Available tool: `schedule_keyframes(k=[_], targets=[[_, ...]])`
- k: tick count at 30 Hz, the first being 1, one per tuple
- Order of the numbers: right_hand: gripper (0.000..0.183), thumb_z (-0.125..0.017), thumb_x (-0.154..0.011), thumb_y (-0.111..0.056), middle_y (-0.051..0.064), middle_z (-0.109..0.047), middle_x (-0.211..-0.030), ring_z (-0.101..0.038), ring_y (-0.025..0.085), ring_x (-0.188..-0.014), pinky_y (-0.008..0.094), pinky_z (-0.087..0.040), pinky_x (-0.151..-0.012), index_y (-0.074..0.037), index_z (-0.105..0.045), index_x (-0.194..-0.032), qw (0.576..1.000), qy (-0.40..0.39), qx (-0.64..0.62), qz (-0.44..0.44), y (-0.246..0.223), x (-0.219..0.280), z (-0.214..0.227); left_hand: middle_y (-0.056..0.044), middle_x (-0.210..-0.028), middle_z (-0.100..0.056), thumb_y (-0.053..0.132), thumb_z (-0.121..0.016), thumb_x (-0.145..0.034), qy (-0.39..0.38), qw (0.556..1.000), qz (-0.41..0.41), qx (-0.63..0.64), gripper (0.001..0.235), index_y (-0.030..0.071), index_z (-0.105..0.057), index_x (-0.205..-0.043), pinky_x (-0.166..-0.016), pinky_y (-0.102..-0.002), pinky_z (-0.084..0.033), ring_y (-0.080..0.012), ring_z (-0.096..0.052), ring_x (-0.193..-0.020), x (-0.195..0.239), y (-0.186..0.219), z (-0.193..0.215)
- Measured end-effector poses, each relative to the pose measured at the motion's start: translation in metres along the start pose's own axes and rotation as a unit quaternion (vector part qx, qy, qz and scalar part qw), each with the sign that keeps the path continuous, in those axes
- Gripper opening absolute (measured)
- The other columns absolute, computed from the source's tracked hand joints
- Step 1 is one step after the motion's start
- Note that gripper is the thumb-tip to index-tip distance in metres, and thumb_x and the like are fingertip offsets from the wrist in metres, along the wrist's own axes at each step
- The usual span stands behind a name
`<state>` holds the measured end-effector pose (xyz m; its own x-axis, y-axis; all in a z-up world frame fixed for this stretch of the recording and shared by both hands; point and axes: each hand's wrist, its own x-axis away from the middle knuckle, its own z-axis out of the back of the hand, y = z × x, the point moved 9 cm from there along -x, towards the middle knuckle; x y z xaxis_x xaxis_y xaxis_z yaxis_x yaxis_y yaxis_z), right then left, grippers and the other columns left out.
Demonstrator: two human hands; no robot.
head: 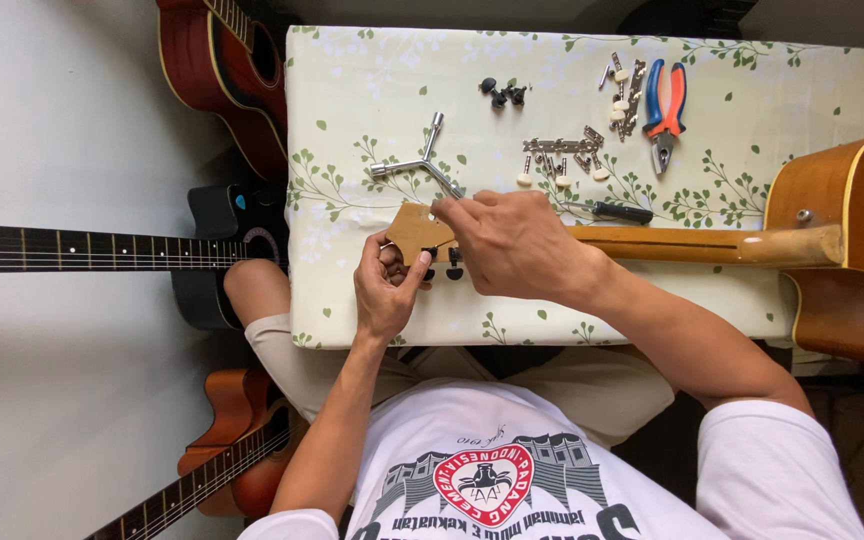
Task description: The person installs guitar tuners on the headstock of an acoustic guitar. They place each tuner into its hole, secure it with a screwdriver, and then attach the corresponding tuning pegs.
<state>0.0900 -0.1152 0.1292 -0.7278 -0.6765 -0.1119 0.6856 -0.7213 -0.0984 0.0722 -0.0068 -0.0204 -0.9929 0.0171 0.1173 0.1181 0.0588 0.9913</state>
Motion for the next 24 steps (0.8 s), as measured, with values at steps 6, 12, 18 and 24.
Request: schedule_keyframes(k=[6,12,18,24], targets=[[0.014,-0.044,-0.098,-0.019,-0.002,-0.051,-0.046,-0.058,0.017,-0.043,0.028,-0.047,-0.043,-0.009,-0.052,-0.097,1.000,-0.013,-0.008,-0.021,0.006,0.004,0.000,-0.007,-0.063,-0.050,0.011,-0.068,-0.085,0.001,1.000,-0.003,-0.010,0.036,-0.002,-0.049,-0.113,-0.051,-0.026,-0.059,-0.0198,-0.067,-0.053,0.000,-0.002,0.001],[0.007,-0.046,-0.090,-0.013,0.002,-0.052,-0.056,-0.060,0.021,-0.056,0.034,-0.051,-0.047,-0.008,-0.049,-0.094,0.993,-0.103,-0.047,-0.016,0.006,0.007,-0.005,-0.007,-0.064,-0.051,0.011,-0.069,-0.085,-0.001,1.000,0.003,-0.001,0.038,-0.003,-0.049,-0.114,-0.051,-0.027,-0.060,-0.0202,-0.068,-0.055,0.000,0.002,-0.001],[0.016,-0.052,-0.094,-0.027,0.001,-0.055,-0.052,-0.059,0.018,-0.055,0.032,-0.050,-0.048,-0.012,-0.048,-0.091,0.996,-0.078,0.038,-0.011,0.011,0.008,-0.013,-0.007,-0.063,-0.049,0.010,-0.068,-0.085,-0.001,1.000,-0.003,-0.002,0.038,-0.003,-0.049,-0.115,-0.051,-0.028,-0.060,-0.0205,-0.067,-0.053,0.000,-0.005,0.001],[0.013,-0.045,-0.086,-0.022,0.001,-0.051,-0.058,-0.058,0.019,-0.058,0.030,-0.048,-0.047,-0.011,-0.050,-0.091,0.996,-0.092,0.005,-0.015,0.003,0.007,-0.012,-0.007,-0.063,-0.049,0.010,-0.068,-0.085,0.000,1.000,-0.006,0.002,0.039,-0.003,-0.048,-0.115,-0.051,-0.029,-0.060,-0.0203,-0.067,-0.054,0.001,-0.002,0.000]])
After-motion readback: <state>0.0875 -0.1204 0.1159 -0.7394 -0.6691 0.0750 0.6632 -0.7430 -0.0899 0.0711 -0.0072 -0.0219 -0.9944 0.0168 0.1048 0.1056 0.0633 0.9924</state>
